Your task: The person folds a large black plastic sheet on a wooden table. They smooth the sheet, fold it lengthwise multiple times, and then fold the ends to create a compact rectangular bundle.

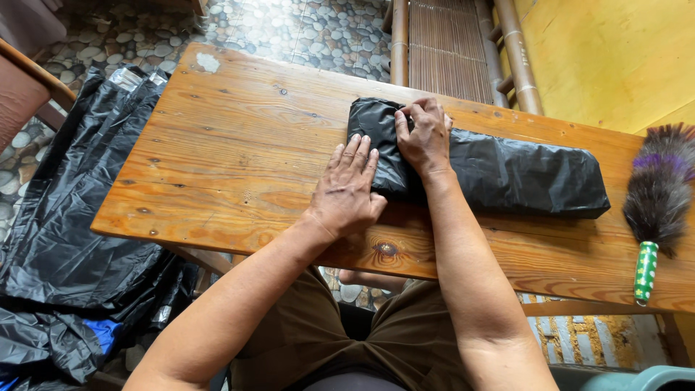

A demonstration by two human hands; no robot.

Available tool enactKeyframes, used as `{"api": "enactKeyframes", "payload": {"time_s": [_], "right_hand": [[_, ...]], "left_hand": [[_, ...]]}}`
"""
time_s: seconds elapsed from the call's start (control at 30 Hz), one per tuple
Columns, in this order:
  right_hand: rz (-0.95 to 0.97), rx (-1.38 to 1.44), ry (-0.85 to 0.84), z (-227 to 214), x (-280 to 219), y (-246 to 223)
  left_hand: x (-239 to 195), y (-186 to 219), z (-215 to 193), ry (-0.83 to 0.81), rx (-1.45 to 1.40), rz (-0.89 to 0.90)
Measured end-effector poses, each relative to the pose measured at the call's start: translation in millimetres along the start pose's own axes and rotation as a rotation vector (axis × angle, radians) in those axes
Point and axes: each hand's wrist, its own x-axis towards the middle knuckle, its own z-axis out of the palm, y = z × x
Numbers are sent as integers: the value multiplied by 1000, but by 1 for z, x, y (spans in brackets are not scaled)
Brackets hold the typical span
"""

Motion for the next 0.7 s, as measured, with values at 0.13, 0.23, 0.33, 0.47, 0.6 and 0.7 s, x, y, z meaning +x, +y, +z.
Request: {"api": "enactKeyframes", "payload": {"time_s": [0.13, 0.23, 0.33, 0.47, 0.6, 0.7], "right_hand": [[-159, 93, 65, -14, -2, -19], [-101, 57, 21, 2, 0, -6], [-125, 59, 83, 5, 0, 3], [-79, 91, 63, 8, -3, 3], [-63, 47, 61, -3, -5, 4], [-75, 4, -36, -28, -12, -9]], "left_hand": [[12, -2, 1, 101, -78, -21], [21, -9, 11, 99, -119, 18], [30, -18, 15, 62, -65, 47], [42, -20, 0, -24, -31, 55], [54, -20, 1, -163, 45, 37], [60, -25, 7, -195, 59, 32]]}}
